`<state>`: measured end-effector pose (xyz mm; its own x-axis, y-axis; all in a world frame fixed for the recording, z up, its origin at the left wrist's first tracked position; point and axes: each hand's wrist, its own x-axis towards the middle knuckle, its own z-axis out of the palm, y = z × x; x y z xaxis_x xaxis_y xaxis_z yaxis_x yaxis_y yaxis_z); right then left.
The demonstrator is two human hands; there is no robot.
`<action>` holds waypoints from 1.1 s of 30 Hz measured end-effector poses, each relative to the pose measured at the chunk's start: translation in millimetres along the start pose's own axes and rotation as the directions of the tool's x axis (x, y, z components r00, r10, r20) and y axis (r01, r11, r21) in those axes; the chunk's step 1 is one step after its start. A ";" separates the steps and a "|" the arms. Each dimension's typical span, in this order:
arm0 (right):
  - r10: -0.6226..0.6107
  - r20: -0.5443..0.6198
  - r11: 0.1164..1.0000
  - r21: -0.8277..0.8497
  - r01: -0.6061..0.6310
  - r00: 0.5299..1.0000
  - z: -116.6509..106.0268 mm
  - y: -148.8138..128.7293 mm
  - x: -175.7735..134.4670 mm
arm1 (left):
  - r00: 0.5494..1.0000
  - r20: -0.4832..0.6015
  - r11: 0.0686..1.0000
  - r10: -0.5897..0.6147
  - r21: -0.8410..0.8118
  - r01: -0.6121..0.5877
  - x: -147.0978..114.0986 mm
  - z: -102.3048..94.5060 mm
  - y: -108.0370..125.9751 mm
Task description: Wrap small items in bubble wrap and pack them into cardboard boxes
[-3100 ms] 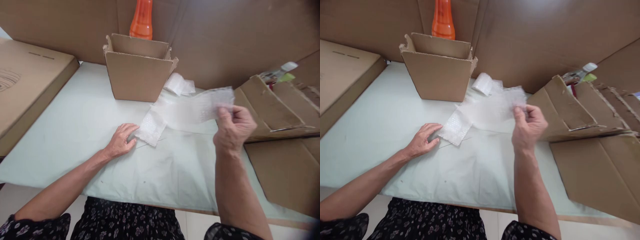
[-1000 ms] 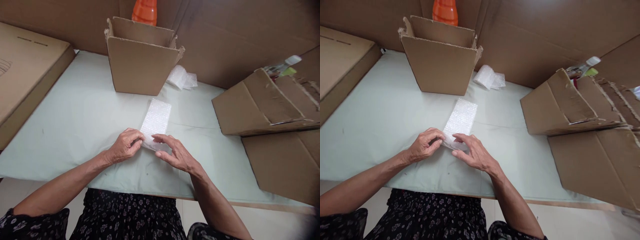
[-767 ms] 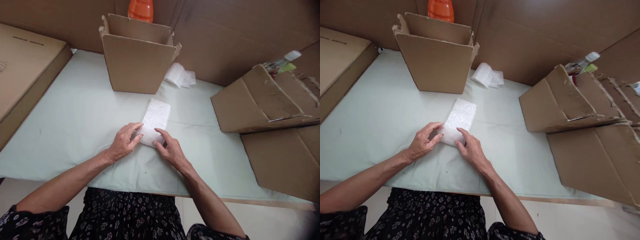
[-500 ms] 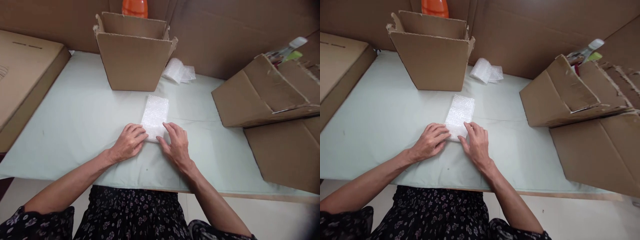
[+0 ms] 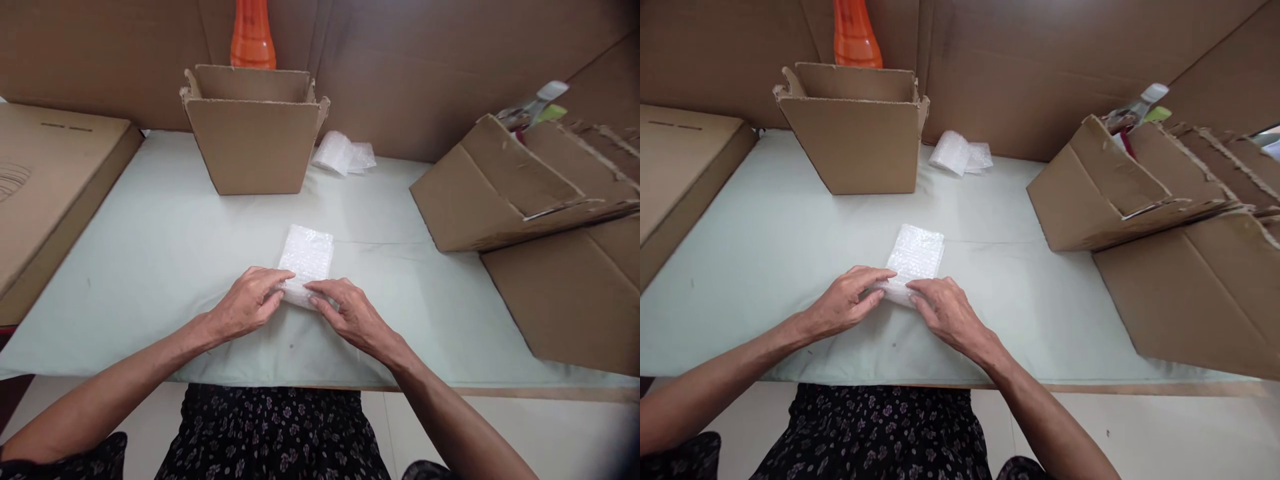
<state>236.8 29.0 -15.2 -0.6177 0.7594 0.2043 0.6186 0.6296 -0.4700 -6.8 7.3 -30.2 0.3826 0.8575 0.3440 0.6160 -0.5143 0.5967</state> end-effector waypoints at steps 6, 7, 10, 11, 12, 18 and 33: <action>-0.129 -0.070 0.957 -0.271 0.106 0.989 2.8 1.2 -3.8 | 0.987 0.017 0.966 -0.159 0.208 0.152 25.1 15.4 -11.0; -0.134 -0.020 0.947 -0.299 0.122 0.991 5.1 2.5 -0.9 | 0.989 -0.027 0.959 -0.144 0.245 0.146 26.3 17.2 -12.8; -0.096 0.037 0.956 -0.273 0.102 0.995 8.7 9.8 7.4 | 0.995 -0.098 0.974 -0.009 0.224 0.031 20.5 14.5 -11.3; -0.070 0.035 0.973 -0.219 0.076 0.997 8.2 12.7 8.7 | 0.996 -0.077 0.982 0.036 0.186 -0.021 16.6 11.5 -8.9; -0.039 0.036 0.988 -0.148 0.044 0.999 6.9 15.3 8.8 | 0.997 -0.041 0.988 0.069 0.144 -0.062 12.7 8.2 -6.2; 0.033 0.008 0.999 -0.021 -0.033 0.999 -3.6 12.1 -0.9 | 0.998 0.059 1.000 -0.003 0.008 0.002 18.0 5.7 -6.2; 0.210 -0.001 0.925 0.325 -0.198 0.978 4.6 28.0 33.2 | 0.719 0.191 0.363 -0.669 -0.760 0.539 18.8 19.8 -2.6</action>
<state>231.3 71.1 -25.6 -0.4736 0.8748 0.1023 0.5363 0.3786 -0.7544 12.5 24.4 -39.6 -0.0058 0.9570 -0.2900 -0.0929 0.2882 0.9530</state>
